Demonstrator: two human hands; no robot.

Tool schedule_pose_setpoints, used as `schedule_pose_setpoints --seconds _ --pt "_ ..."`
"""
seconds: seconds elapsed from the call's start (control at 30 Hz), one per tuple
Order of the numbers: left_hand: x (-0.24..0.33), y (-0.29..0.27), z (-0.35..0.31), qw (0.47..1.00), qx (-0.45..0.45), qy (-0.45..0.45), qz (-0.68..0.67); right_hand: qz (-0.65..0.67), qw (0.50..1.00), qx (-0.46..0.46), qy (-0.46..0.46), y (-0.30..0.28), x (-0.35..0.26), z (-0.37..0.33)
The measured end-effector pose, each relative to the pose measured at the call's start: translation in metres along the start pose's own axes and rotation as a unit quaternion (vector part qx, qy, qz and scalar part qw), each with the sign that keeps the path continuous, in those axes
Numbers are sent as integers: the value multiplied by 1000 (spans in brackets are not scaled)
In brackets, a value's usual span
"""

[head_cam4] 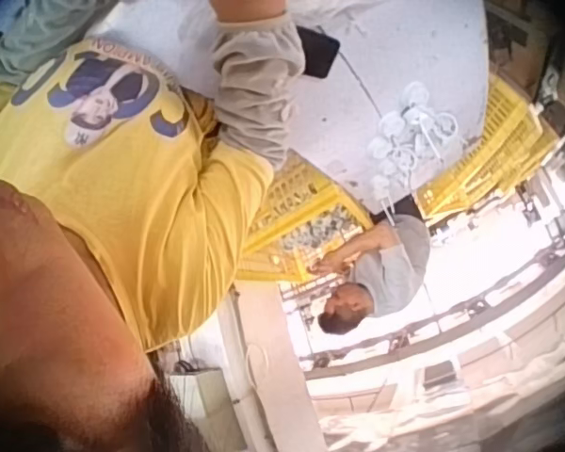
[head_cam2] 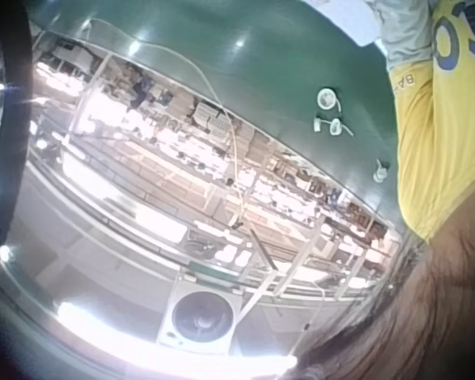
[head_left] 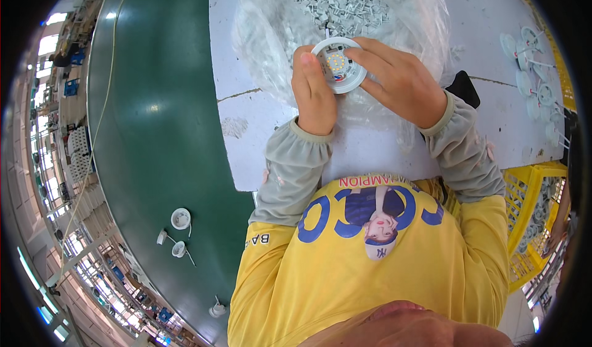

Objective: The person assembles circular LED light fixtures by taking plastic clips from a bag, attaching them onto the light housings by hand, and placing the assembled units onto the work surface.

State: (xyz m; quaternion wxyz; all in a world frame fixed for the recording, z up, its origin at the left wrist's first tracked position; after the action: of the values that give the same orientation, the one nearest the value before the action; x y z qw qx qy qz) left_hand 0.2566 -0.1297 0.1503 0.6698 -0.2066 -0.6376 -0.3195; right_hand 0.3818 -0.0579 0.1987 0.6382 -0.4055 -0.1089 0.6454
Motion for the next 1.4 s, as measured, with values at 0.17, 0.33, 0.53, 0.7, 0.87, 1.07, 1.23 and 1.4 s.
schedule_pose_setpoints --seconds 0.17,0.33,0.53,0.7,0.87,1.07,1.23,1.4 --pt "10 2 -3 1000 -17 18 -11 38 998 -51 5 -19 -2 6" --pt "14 -9 2 995 -21 17 -97 101 994 34 20 -35 30 32" --pt "26 -9 -6 995 -48 83 6 47 992 -111 38 11 76 39" --pt "34 -10 -13 992 -37 124 13 -66 969 -232 50 21 76 40" --pt "33 -5 -16 982 -68 149 -92 16 987 -143 68 16 74 36" --pt "37 -6 -18 960 -125 -44 -247 178 960 -111 187 8 67 36" --pt "32 -9 -10 862 -223 -214 -401 206 961 -59 174 10 76 29" --pt "12 -3 -16 949 -176 -203 -167 383 875 -71 287 -5 62 31"
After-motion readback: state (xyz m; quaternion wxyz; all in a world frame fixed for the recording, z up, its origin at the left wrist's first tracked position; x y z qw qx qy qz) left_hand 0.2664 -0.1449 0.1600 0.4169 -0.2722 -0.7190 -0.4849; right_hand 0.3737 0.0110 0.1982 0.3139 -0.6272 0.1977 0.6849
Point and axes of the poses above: each hand's wrist, its own z-axis towards the middle knuckle, its own y-axis out of the palm, x = y × z, the point moved 2 cm from there along z, towards the middle knuckle, and after that the axes turned 10 degrees about x, right-handed, at the moved point
